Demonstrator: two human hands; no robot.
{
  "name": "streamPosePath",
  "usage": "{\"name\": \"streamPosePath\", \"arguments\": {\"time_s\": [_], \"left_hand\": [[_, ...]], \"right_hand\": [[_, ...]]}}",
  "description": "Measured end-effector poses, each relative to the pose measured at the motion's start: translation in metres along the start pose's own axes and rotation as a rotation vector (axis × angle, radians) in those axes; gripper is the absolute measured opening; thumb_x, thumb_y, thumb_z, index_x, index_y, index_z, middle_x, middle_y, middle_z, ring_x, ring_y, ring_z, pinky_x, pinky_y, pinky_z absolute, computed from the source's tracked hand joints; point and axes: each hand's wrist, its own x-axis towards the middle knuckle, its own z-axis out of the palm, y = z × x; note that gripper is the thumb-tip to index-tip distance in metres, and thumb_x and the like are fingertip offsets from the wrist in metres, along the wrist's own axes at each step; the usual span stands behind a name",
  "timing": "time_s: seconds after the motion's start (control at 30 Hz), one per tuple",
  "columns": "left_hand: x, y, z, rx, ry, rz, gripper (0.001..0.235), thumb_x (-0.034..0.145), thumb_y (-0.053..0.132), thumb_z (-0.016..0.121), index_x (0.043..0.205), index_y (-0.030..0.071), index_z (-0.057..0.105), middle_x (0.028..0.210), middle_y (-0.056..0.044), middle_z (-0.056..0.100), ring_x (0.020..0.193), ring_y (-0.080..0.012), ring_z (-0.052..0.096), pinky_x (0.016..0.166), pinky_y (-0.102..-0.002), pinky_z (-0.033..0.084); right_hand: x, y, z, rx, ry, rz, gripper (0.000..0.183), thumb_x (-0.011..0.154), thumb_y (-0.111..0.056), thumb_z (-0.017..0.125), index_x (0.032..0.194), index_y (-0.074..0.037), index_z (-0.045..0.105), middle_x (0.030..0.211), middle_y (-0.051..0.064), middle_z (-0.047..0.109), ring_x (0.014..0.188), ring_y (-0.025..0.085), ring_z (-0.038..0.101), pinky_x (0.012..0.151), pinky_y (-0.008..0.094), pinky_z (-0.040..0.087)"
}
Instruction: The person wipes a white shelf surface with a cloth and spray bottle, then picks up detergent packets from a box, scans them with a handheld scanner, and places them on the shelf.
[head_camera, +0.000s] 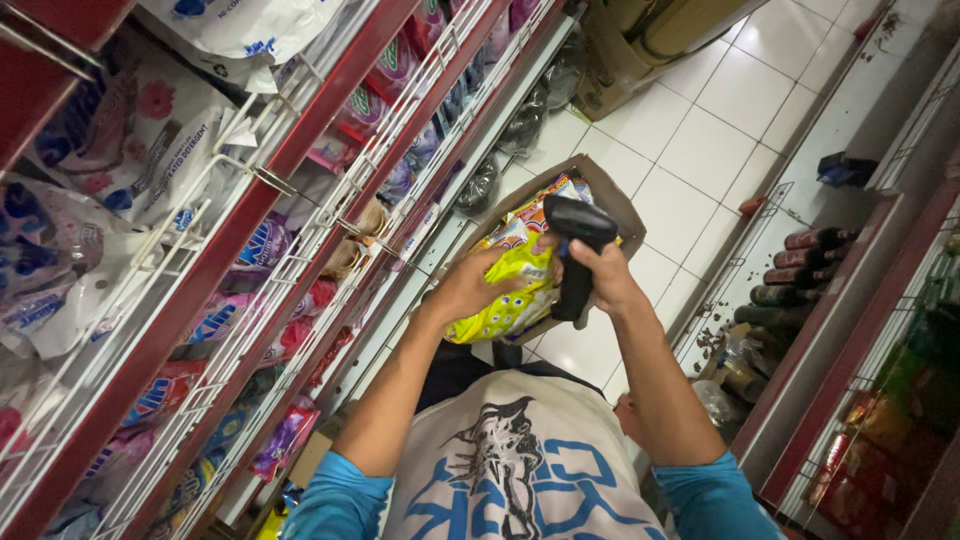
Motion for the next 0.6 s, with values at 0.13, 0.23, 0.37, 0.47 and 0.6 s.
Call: {"name": "streamPosePath", "arguments": {"time_s": [0.13,0.23,0.37,0.47,0.6], "left_hand": [[-0.003,0.001,0.008,-0.016,0.046,-0.031,0.054,0.077,0.025,0.084,0.12,-0.001,0.065,0.109,-0.018,0.073,0.1,-0.028,0.072,0.088,-0.038,0.054],[-0.004,-0.001,0.009,0.051,0.14,0.035,0.04,0.088,0.025,0.08,0.115,-0.001,0.067,0.108,-0.019,0.073,0.1,-0.0302,0.072,0.088,-0.039,0.054],[-0.007,-0.004,0.014,0.092,0.193,0.183,0.024,0.097,0.022,0.072,0.108,0.002,0.069,0.108,-0.02,0.073,0.101,-0.0345,0.071,0.088,-0.041,0.055],[-0.009,-0.005,0.016,0.083,0.212,0.034,0.026,0.097,0.021,0.068,0.114,0.002,0.068,0.101,-0.021,0.072,0.093,-0.0379,0.071,0.082,-0.043,0.054],[-0.007,-0.013,0.023,0.106,0.346,0.014,0.028,0.1,0.023,0.069,0.114,-0.001,0.068,0.098,-0.02,0.073,0.093,-0.0365,0.072,0.079,-0.041,0.055]], "right_hand": [[0.002,-0.006,0.022,0.146,0.038,-0.055,0.044,0.097,-0.024,0.072,0.128,0.005,0.062,0.115,0.013,0.073,0.098,0.02,0.07,0.092,0.036,0.058],[0.007,-0.007,0.04,0.242,0.115,-0.126,0.041,0.094,-0.022,0.07,0.129,-0.001,0.059,0.113,0.013,0.072,0.101,0.022,0.072,0.094,0.039,0.059],[0.004,-0.006,0.051,0.316,0.22,-0.105,0.036,0.101,-0.022,0.069,0.124,0.005,0.062,0.109,0.016,0.072,0.1,0.027,0.072,0.093,0.04,0.059],[0.005,-0.005,0.053,0.325,0.204,-0.062,0.034,0.099,-0.023,0.068,0.12,0.004,0.063,0.104,0.019,0.075,0.096,0.028,0.074,0.087,0.039,0.06],[0.005,0.002,0.05,0.253,0.275,-0.134,0.031,0.094,-0.012,0.073,0.122,-0.002,0.065,0.1,0.013,0.072,0.084,0.023,0.07,0.074,0.036,0.057]]}}
